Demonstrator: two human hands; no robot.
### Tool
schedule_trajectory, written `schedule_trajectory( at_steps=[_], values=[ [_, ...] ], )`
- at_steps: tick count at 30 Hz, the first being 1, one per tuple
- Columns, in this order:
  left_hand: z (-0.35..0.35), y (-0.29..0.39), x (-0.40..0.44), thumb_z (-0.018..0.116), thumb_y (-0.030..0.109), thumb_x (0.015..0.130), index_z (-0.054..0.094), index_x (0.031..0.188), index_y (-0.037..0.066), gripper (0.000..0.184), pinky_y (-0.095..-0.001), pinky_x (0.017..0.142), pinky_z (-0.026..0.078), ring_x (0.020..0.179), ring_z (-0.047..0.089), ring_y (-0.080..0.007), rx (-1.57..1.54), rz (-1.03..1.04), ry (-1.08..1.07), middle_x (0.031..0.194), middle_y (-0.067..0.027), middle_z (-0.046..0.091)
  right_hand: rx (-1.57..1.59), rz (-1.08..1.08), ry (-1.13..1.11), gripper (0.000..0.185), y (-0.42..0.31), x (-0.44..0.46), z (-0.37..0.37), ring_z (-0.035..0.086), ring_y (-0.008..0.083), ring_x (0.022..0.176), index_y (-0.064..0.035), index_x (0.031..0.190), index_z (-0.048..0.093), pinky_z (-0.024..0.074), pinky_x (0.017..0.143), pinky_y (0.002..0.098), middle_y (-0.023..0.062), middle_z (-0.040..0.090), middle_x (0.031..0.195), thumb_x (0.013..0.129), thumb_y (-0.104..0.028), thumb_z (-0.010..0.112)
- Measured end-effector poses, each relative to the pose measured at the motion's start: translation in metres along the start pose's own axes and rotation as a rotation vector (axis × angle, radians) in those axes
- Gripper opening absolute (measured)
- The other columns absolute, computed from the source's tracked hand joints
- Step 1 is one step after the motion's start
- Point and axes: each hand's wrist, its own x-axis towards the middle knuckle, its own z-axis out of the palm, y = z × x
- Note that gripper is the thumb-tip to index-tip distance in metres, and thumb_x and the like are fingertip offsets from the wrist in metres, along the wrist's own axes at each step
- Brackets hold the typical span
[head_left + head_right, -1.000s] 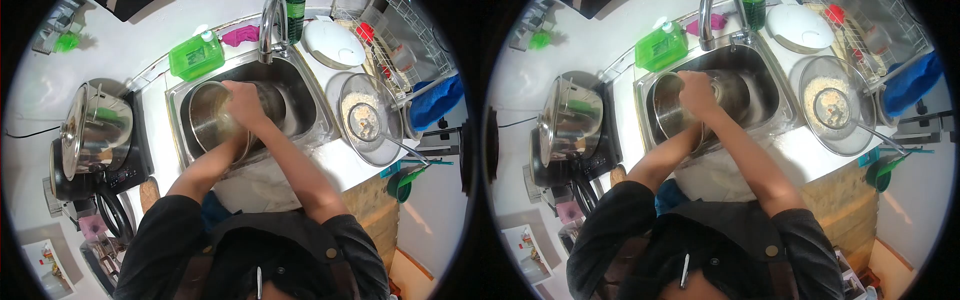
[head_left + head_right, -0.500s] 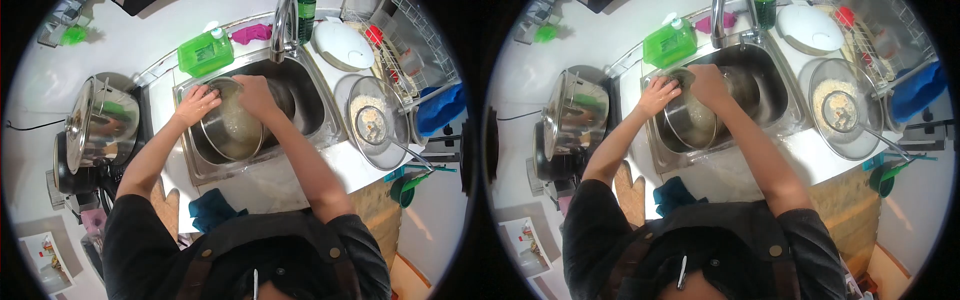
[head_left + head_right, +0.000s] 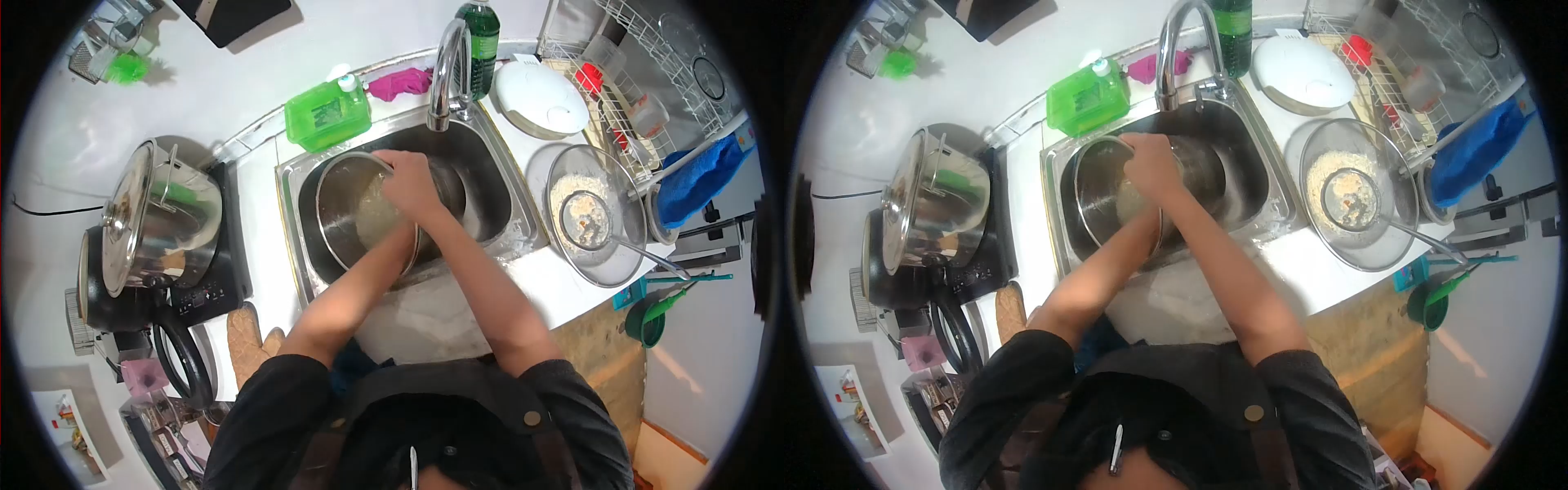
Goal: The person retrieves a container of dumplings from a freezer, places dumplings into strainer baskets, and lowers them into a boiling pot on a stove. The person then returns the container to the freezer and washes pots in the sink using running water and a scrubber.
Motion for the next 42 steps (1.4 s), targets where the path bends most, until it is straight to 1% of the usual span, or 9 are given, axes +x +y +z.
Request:
schedule_trajectory(
  at_steps=[3,10,16,19,24,30,33,38,42],
  values=[
    [-0.002,0.026,-0.028,0.051,0.027,0.088,0.057,0.112,0.008,0.031,-0.0399,0.092,0.041,0.103,0.054,-0.0315,-0.207,0.182,0.042,0.105,-0.0182,0.056,0.046,0.003,0.027,0.026,0.002,0.001,-0.001,0.060,0.0380,0.076,-0.0032,0.085,0.066,0.0470,0.069,0.0405,0.0219,0.060,0.077,0.062,0.001,0.054],
    [-0.117,0.070,-0.090,0.057,0.025,0.081,0.060,0.117,0.019,0.037,-0.0432,0.093,0.035,0.109,0.042,-0.0298,1.766,0.293,-0.164,0.113,-0.0093,0.049,0.057,-0.028,-0.034,0.029,0.004,0.006,-0.007,0.060,0.0390,0.074,-0.0024,0.087,0.067,0.0475,0.067,0.0403,0.0227,0.060,0.077,0.062,0.001,0.052],
    [-0.120,0.069,0.011,0.050,0.028,0.084,0.054,0.124,0.018,0.042,-0.0409,0.107,0.026,0.125,0.037,-0.0209,2.319,0.658,-0.083,0.130,-0.0003,0.047,0.018,0.039,-0.094,0.041,0.009,0.008,-0.014,0.067,0.0223,0.073,-0.0026,0.098,0.067,0.0495,0.070,0.0309,0.0189,0.066,0.081,0.063,0.006,0.048],
    [-0.118,0.015,0.043,0.050,0.028,0.083,0.052,0.126,0.017,0.045,-0.0405,0.105,0.029,0.125,0.037,-0.0213,2.148,0.579,0.032,0.130,-0.0003,0.047,0.012,0.035,-0.075,0.041,0.008,0.008,-0.015,0.066,0.0220,0.072,-0.0027,0.099,0.067,0.0494,0.069,0.0304,0.0182,0.066,0.080,0.064,0.006,0.048],
    [-0.074,-0.024,0.028,0.049,0.029,0.086,0.051,0.125,0.015,0.041,-0.0419,0.102,0.032,0.123,0.039,-0.0223,1.594,-0.033,-0.163,0.128,-0.0051,0.048,0.061,0.061,-0.062,0.042,0.005,0.002,-0.014,0.066,0.0228,0.072,-0.0024,0.101,0.066,0.0491,0.069,0.0303,0.0183,0.066,0.082,0.064,0.006,0.047],
    [-0.003,-0.002,0.036,0.052,0.030,0.085,0.052,0.122,0.014,0.040,-0.0428,0.100,0.033,0.121,0.041,-0.0236,-0.650,-0.379,-0.280,0.126,-0.0073,0.049,0.083,0.039,0.025,0.043,0.000,-0.003,-0.011,0.067,0.0229,0.072,-0.0030,0.100,0.067,0.0487,0.069,0.0277,0.0182,0.067,0.081,0.063,0.006,0.046],
    [-0.008,0.040,0.043,0.053,0.030,0.085,0.053,0.120,0.013,0.039,-0.0432,0.099,0.034,0.119,0.042,-0.0243,-1.183,-0.266,-0.197,0.125,-0.0083,0.049,0.032,0.088,0.044,0.031,-0.003,-0.006,-0.008,0.066,0.0222,0.069,-0.0024,0.098,0.068,0.0484,0.067,0.0276,0.0168,0.068,0.081,0.070,0.000,0.053],
    [-0.045,0.101,0.008,0.055,0.030,0.084,0.054,0.118,0.013,0.038,-0.0439,0.097,0.035,0.117,0.044,-0.0254,-1.393,-0.120,0.068,0.123,-0.0101,0.050,0.151,0.266,0.002,0.025,-0.004,-0.003,-0.011,0.065,0.0193,0.068,-0.0016,0.095,0.068,0.0482,0.066,0.0299,0.0146,0.067,0.077,0.078,-0.020,0.066],
    [-0.001,0.080,-0.079,0.057,0.030,0.084,0.054,0.116,0.012,0.037,-0.0444,0.096,0.036,0.116,0.046,-0.0262,-0.643,-0.142,0.121,0.121,-0.0115,0.050,0.062,0.193,-0.024,0.025,-0.001,-0.001,-0.010,0.064,0.0125,0.069,-0.0030,0.098,0.068,0.0487,0.067,0.0264,0.0113,0.069,0.077,0.078,-0.017,0.064]
  ],
)
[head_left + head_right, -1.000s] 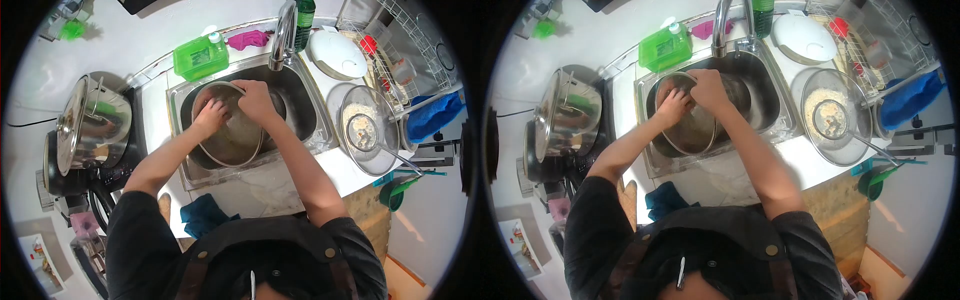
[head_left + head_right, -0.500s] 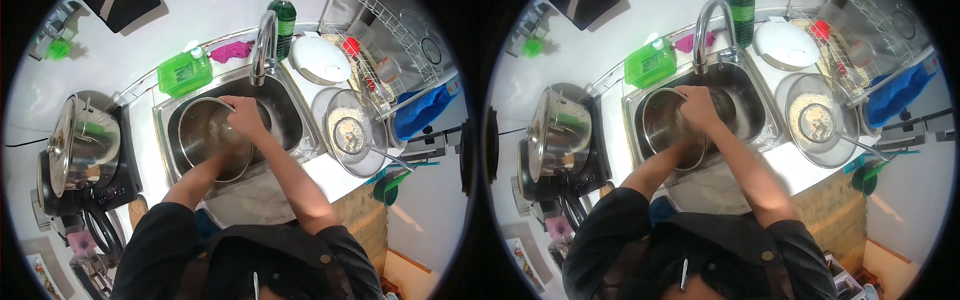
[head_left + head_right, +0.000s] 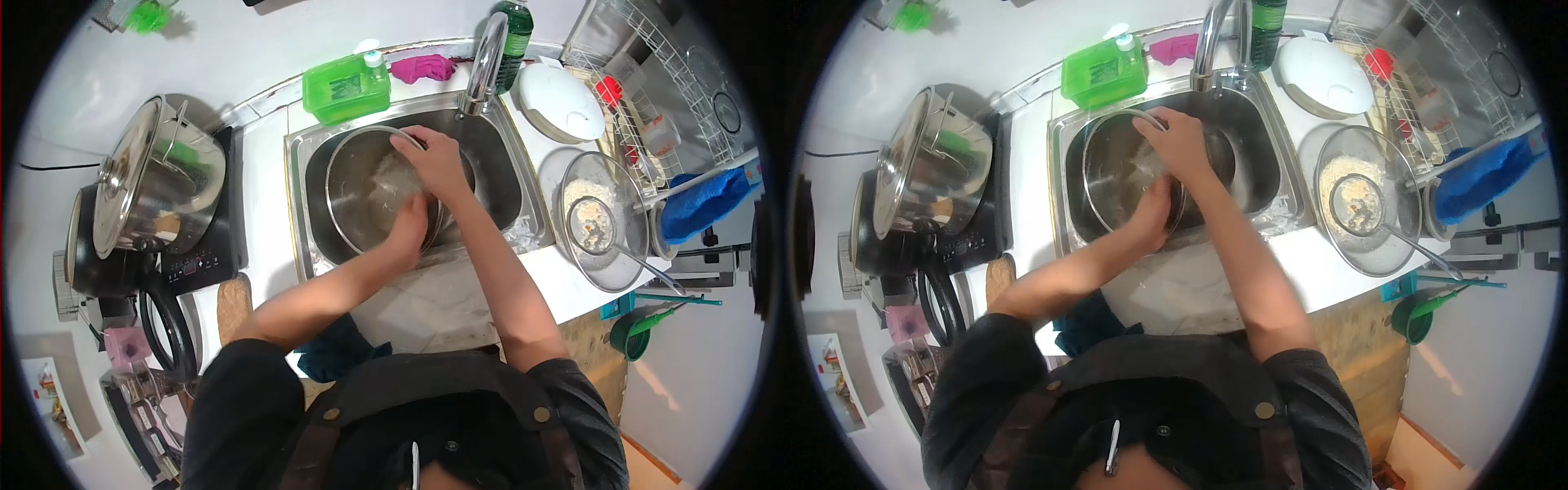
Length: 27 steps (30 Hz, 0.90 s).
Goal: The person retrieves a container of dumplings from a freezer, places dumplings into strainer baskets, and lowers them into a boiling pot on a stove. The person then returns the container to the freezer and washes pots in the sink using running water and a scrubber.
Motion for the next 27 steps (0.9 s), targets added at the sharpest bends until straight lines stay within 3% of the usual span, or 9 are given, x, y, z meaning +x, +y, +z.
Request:
schedule_trajectory(
  at_steps=[2,5,7,10,11,13,17,23,27],
  values=[
    [-0.035,-0.001,-0.026,0.058,0.031,0.083,0.054,0.115,0.012,0.037,-0.0447,0.095,0.036,0.115,0.046,-0.0267,0.787,0.076,-0.079,0.120,-0.0122,0.051,-0.002,-0.052,0.013,0.030,0.002,-0.001,-0.001,0.064,0.0143,0.070,-0.0041,0.101,0.067,0.0491,0.069,0.0270,0.0126,0.069,0.079,0.073,-0.006,0.054],
    [-0.089,0.036,-0.017,0.060,0.030,0.081,0.054,0.117,0.013,0.040,-0.0500,0.096,0.034,0.114,0.046,-0.0291,2.105,0.279,-0.110,0.119,-0.0117,0.050,-0.012,-0.035,0.011,0.037,-0.006,-0.004,0.002,0.066,0.0290,0.077,-0.0035,0.097,0.068,0.0504,0.073,0.0333,0.0194,0.066,0.082,0.066,0.000,0.047],
    [-0.117,0.057,0.023,0.059,0.029,0.080,0.053,0.121,0.015,0.044,-0.0540,0.098,0.030,0.114,0.043,-0.0310,2.540,0.623,-0.169,0.119,-0.0095,0.051,-0.014,-0.083,0.020,0.039,-0.002,-0.004,0.008,0.066,0.0306,0.079,-0.0032,0.098,0.068,0.0504,0.074,0.0340,0.0201,0.065,0.083,0.066,0.001,0.047],
    [-0.124,0.059,0.070,0.055,0.026,0.080,0.055,0.121,0.020,0.042,-0.0477,0.098,0.031,0.111,0.044,-0.0255,2.683,1.127,-0.062,0.126,-0.0024,0.050,0.031,-0.110,0.038,0.040,-0.001,-0.007,0.007,0.066,0.0317,0.079,-0.0026,0.098,0.067,0.0503,0.075,0.0347,0.0207,0.065,0.084,0.064,0.002,0.046],
    [-0.130,0.043,0.088,0.055,0.026,0.080,0.056,0.121,0.021,0.041,-0.0475,0.099,0.031,0.112,0.043,-0.0254,2.629,1.059,-0.025,0.126,-0.0024,0.049,0.051,-0.116,0.049,0.040,-0.001,-0.006,0.004,0.066,0.0319,0.079,-0.0024,0.098,0.067,0.0503,0.075,0.0349,0.0207,0.065,0.083,0.064,0.002,0.046],
    [-0.139,0.003,0.121,0.053,0.026,0.081,0.057,0.120,0.021,0.040,-0.0471,0.099,0.030,0.114,0.042,-0.0254,2.508,0.924,0.043,0.128,-0.0024,0.048,0.014,-0.093,0.036,0.042,0.004,-0.005,0.000,0.065,0.0201,0.074,-0.0018,0.101,0.067,0.0491,0.071,0.0287,0.0169,0.067,0.082,0.066,0.003,0.045],
    [-0.097,-0.041,0.101,0.053,0.025,0.081,0.058,0.119,0.017,0.039,-0.0461,0.098,0.033,0.113,0.045,-0.0246,2.270,0.256,-0.068,0.122,-0.0069,0.053,0.025,-0.030,0.015,0.043,0.002,-0.005,-0.005,0.063,0.0122,0.071,-0.0012,0.103,0.066,0.0483,0.069,0.0248,0.0133,0.069,0.083,0.066,0.004,0.045],
    [-0.013,-0.045,0.120,0.045,0.023,0.084,0.058,0.117,0.012,0.037,-0.0485,0.097,0.037,0.111,0.049,-0.0282,-0.013,-0.127,-0.237,0.122,-0.0116,0.054,0.027,0.051,0.041,0.031,0.007,0.001,-0.008,0.061,0.0094,0.071,-0.0019,0.103,0.067,0.0476,0.066,0.0239,0.0085,0.069,0.082,0.074,-0.003,0.056],
    [-0.025,0.041,0.123,0.039,0.022,0.086,0.057,0.115,0.008,0.037,-0.0501,0.097,0.039,0.109,0.051,-0.0305,-0.822,0.056,-0.085,0.123,-0.0147,0.054,0.008,0.009,0.049,0.026,0.007,0.006,-0.014,0.057,0.0070,0.068,-0.0012,0.102,0.067,0.0460,0.065,0.0226,0.0057,0.067,0.076,0.081,-0.017,0.066]
  ],
)
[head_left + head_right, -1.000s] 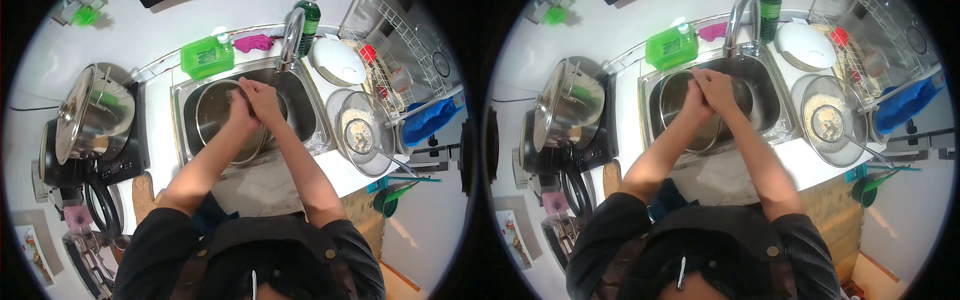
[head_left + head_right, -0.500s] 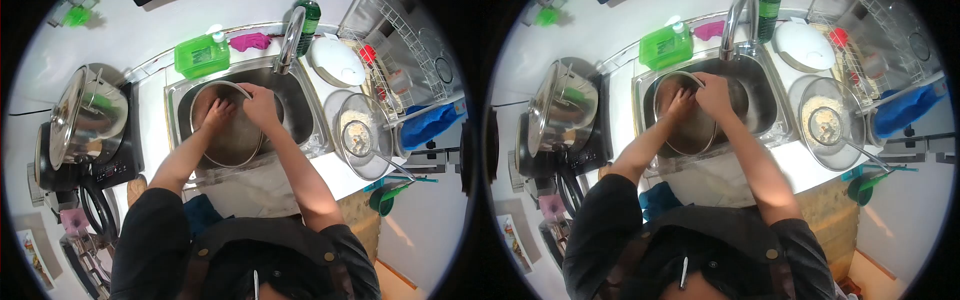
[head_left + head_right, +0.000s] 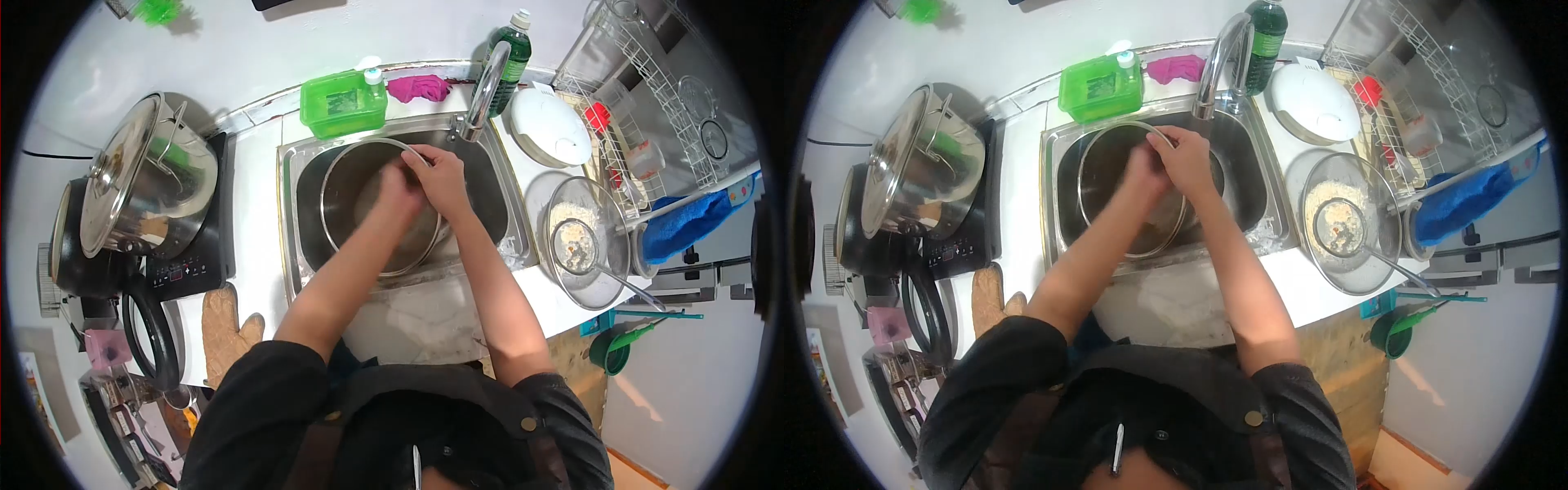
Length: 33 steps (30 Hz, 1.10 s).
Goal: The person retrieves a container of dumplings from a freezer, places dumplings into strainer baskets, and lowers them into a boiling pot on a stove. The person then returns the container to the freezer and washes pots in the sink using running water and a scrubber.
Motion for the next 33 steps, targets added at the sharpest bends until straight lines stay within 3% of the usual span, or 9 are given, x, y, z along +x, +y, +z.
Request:
schedule_trajectory(
  at_steps=[7,11,13,16,17,21,24,28,33],
  values=[
    [0.075,0.011,-0.048,0.039,0.022,0.090,0.056,0.107,0.003,0.030,-0.0431,0.089,0.045,0.095,0.056,-0.0294,-0.113,0.120,0.274,0.108,-0.0124,0.059,0.071,0.012,-0.013,0.027,0.003,-0.005,0.006,0.055,0.0068,0.072,-0.0010,0.100,0.068,0.0456,0.067,0.0236,0.0025,0.066,0.077,0.085,-0.022,0.066],
    [0.022,-0.061,-0.141,0.046,0.030,0.091,0.056,0.110,0.006,0.032,-0.0349,0.084,0.044,0.089,0.055,-0.0279,1.301,0.338,0.167,0.105,-0.0124,0.057,0.087,0.023,-0.100,0.026,0.003,-0.004,0.004,0.059,0.0087,0.078,-0.0007,0.102,0.067,0.0469,0.074,0.0245,0.0050,0.068,0.083,0.080,-0.013,0.060],
    [-0.055,-0.022,-0.154,0.052,0.028,0.088,0.057,0.115,0.012,0.032,-0.0385,0.085,0.044,0.094,0.054,-0.0283,2.019,0.538,-0.230,0.108,-0.0121,0.057,0.027,-0.024,-0.113,0.036,0.010,-0.002,0.004,0.066,0.0220,0.077,-0.0079,0.102,0.069,0.0495,0.073,0.0318,0.0154,0.068,0.087,0.070,-0.004,0.052],
    [-0.003,0.069,-0.175,0.057,0.019,0.077,0.056,0.118,0.017,0.040,-0.0453,0.094,0.038,0.114,0.045,-0.0260,3.208,0.130,-0.356,0.123,-0.0069,0.051,-0.062,-0.072,-0.182,0.045,-0.001,0.002,0.002,0.065,0.0184,0.084,-0.0052,0.107,0.066,0.0488,0.078,0.0288,0.0141,0.069,0.091,0.067,0.002,0.046],
    [-0.002,0.104,-0.158,0.055,0.017,0.079,0.056,0.117,0.017,0.039,-0.0447,0.095,0.037,0.114,0.044,-0.0258,3.291,0.482,-0.424,0.123,-0.0059,0.050,-0.035,-0.101,-0.211,0.048,-0.002,0.004,0.006,0.067,0.0232,0.085,-0.0058,0.107,0.065,0.0496,0.077,0.0315,0.0172,0.068,0.091,0.065,0.002,0.046],
    [0.002,0.119,-0.131,0.050,0.013,0.082,0.055,0.117,0.016,0.035,-0.0427,0.095,0.035,0.115,0.042,-0.0240,3.309,1.162,-0.419,0.121,-0.0043,0.049,-0.143,-0.132,-0.204,0.044,0.014,0.022,0.041,0.066,0.0306,0.082,-0.0049,0.102,0.067,0.0500,0.076,0.0348,0.0199,0.067,0.090,0.061,-0.001,0.051],
    [-0.027,0.057,-0.137,0.054,0.027,0.085,0.057,0.119,0.018,0.035,-0.0455,0.090,0.037,0.117,0.041,-0.0284,3.226,0.050,-0.042,0.125,-0.0058,0.048,-0.235,-0.274,-0.280,0.043,-0.005,0.027,0.050,0.064,0.0353,0.083,-0.0040,0.099,0.068,0.0497,0.077,0.0370,0.0210,0.066,0.090,0.060,-0.001,0.051],
    [-0.107,0.024,-0.102,0.052,0.028,0.088,0.059,0.114,0.017,0.029,-0.0435,0.092,0.043,0.100,0.056,-0.0389,2.269,0.377,-0.403,0.114,-0.0178,0.056,-0.264,-0.204,-0.271,0.043,-0.008,0.028,0.064,0.061,0.0387,0.085,-0.0027,0.101,0.066,0.0490,0.079,0.0385,0.0243,0.063,0.088,0.061,0.000,0.052],
    [-0.106,0.027,-0.069,0.052,0.021,0.086,0.062,0.106,0.005,0.028,-0.0425,0.082,0.049,0.094,0.060,-0.0342,2.644,0.099,-0.299,0.104,-0.0181,0.061,-0.309,-0.201,-0.324,0.043,-0.011,0.031,0.061,0.062,0.0361,0.086,-0.0057,0.101,0.067,0.0485,0.079,0.0383,0.0233,0.063,0.091,0.062,0.002,0.051]
  ],
)
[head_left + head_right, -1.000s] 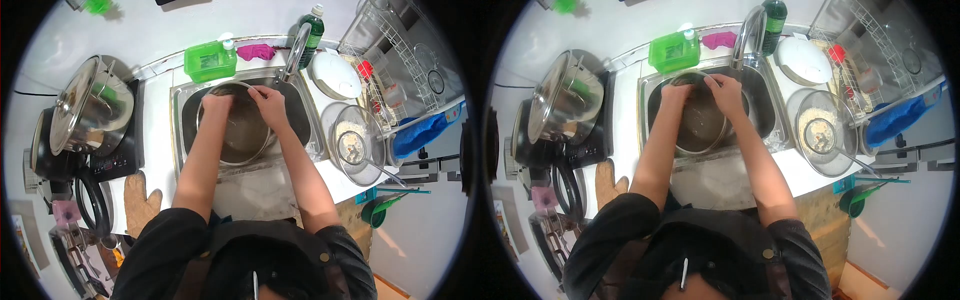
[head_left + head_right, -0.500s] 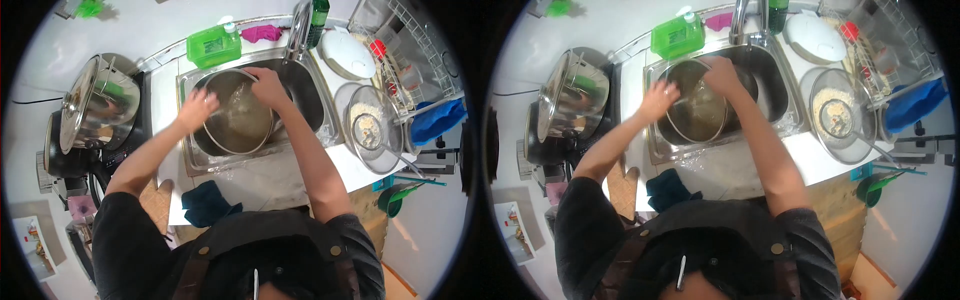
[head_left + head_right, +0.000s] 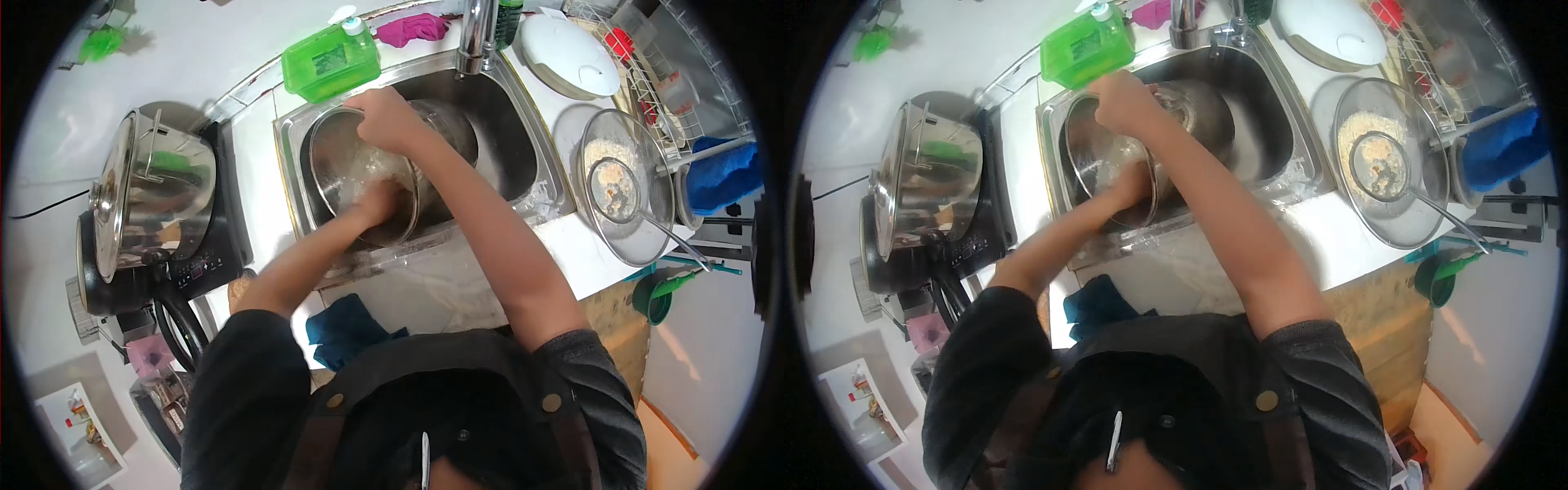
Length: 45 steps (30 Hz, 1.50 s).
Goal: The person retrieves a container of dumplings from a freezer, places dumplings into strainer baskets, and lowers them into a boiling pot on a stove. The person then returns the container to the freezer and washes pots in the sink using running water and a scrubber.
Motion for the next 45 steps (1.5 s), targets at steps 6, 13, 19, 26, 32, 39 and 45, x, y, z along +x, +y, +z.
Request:
schedule_trajectory(
  at_steps=[6,13,19,26,32,39,45],
  values=[
    [0.018,0.013,0.037,0.049,0.019,0.088,0.060,0.104,-0.001,0.028,-0.0397,0.090,0.044,0.104,0.058,-0.0310,-0.046,0.304,-0.034,0.110,-0.0205,0.060,0.069,0.007,0.034,0.043,0.006,-0.008,-0.006,0.063,0.0354,0.084,-0.0051,0.100,0.067,0.0483,0.079,0.0371,0.0231,0.064,0.088,0.062,0.003,0.050],
    [-0.070,0.040,-0.050,0.051,0.018,0.090,0.047,0.126,0.001,0.040,-0.0414,0.102,0.033,0.120,0.046,-0.0342,-0.399,0.197,-0.265,0.126,-0.0212,0.049,0.114,0.038,0.118,0.043,0.018,-0.018,-0.011,0.063,0.0354,0.085,-0.0030,0.102,0.066,0.0483,0.080,0.0367,0.0231,0.065,0.089,0.064,0.004,0.049],
    [0.045,0.011,0.048,0.055,0.012,0.079,0.056,0.110,0.003,0.032,-0.0429,0.092,0.040,0.107,0.054,-0.0353,-0.392,0.344,-0.064,0.110,-0.0215,0.058,0.055,0.007,0.125,0.044,0.009,-0.020,-0.011,0.064,0.0349,0.085,-0.0028,0.103,0.066,0.0483,0.081,0.0367,0.0229,0.065,0.091,0.063,0.004,0.048],
    [0.041,0.036,0.066,0.055,0.017,0.083,0.054,0.115,0.002,0.036,-0.0422,0.087,0.043,0.096,0.059,-0.0326,-0.672,0.400,-0.003,0.106,-0.0200,0.061,0.092,0.035,0.060,0.044,0.000,-0.022,-0.022,0.065,0.0333,0.081,-0.0030,0.103,0.066,0.0495,0.076,0.0365,0.0218,0.065,0.089,0.064,0.003,0.047],
    [-0.098,0.044,-0.062,0.051,0.021,0.091,0.047,0.128,0.004,0.041,-0.0389,0.095,0.038,0.114,0.051,-0.0260,-0.641,0.202,-0.381,0.124,-0.0154,0.054,0.062,-0.107,0.154,0.043,0.013,-0.019,-0.012,0.064,0.0307,0.072,-0.0021,0.101,0.066,0.0497,0.070,0.0340,0.0194,0.066,0.084,0.063,0.003,0.046],
    [-0.014,0.032,0.015,0.056,0.020,0.085,0.056,0.113,0.004,0.033,-0.0415,0.094,0.037,0.112,0.051,-0.0315,-0.548,0.244,-0.245,0.121,-0.0186,0.054,0.105,-0.019,0.139,0.043,0.005,-0.019,-0.009,0.063,0.0295,0.069,-0.0022,0.101,0.066,0.0492,0.067,0.0336,0.0210,0.065,0.080,0.062,0.004,0.047],
    [0.006,0.056,0.040,0.055,0.019,0.084,0.054,0.118,-0.002,0.040,-0.0408,0.095,0.037,0.114,0.050,-0.0300,-1.105,0.349,-0.031,0.122,-0.0201,0.055,0.095,0.026,0.090,0.043,-0.001,-0.020,-0.012,0.063,0.0313,0.070,-0.0036,0.101,0.066,0.0490,0.067,0.0361,0.0213,0.064,0.078,0.062,0.003,0.047]
  ],
)
